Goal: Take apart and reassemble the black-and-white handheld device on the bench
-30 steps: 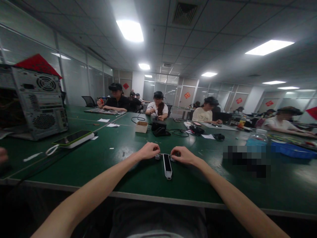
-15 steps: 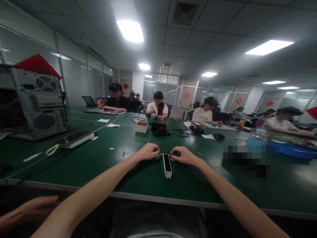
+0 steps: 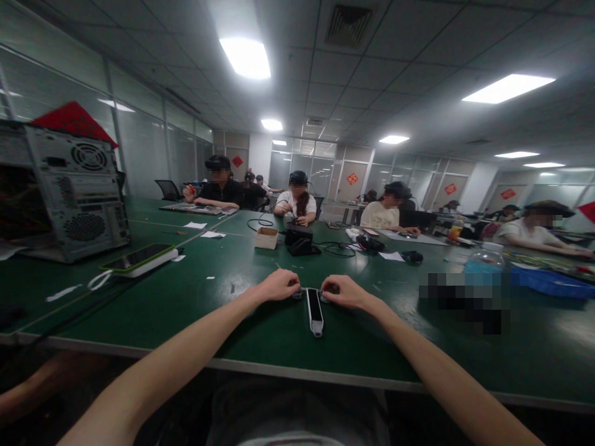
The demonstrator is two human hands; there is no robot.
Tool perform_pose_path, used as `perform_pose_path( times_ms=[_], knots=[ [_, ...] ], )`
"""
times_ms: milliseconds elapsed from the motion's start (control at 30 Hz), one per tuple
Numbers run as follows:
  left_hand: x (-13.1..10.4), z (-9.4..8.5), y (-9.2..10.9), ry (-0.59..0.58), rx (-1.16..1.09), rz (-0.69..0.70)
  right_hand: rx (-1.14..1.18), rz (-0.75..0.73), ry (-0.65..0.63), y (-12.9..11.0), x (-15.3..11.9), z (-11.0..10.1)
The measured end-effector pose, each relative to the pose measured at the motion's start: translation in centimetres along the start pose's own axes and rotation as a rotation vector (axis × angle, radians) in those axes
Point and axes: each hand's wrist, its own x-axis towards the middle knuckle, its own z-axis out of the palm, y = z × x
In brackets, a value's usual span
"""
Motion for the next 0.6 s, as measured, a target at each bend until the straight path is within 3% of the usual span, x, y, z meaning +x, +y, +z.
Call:
perform_pose_path(
  times_ms=[367, 600],
  knots=[
    [0.0, -0.1, 0.2, 0.067, 0.022, 0.034, -0.006, -0.003, 0.003, -0.3, 0.0, 0.0],
    [-0.1, -0.1, 0.4, 0.074, 0.012, 0.032, -0.070, -0.089, 0.154, -1.8, 0.1, 0.1]
  ],
)
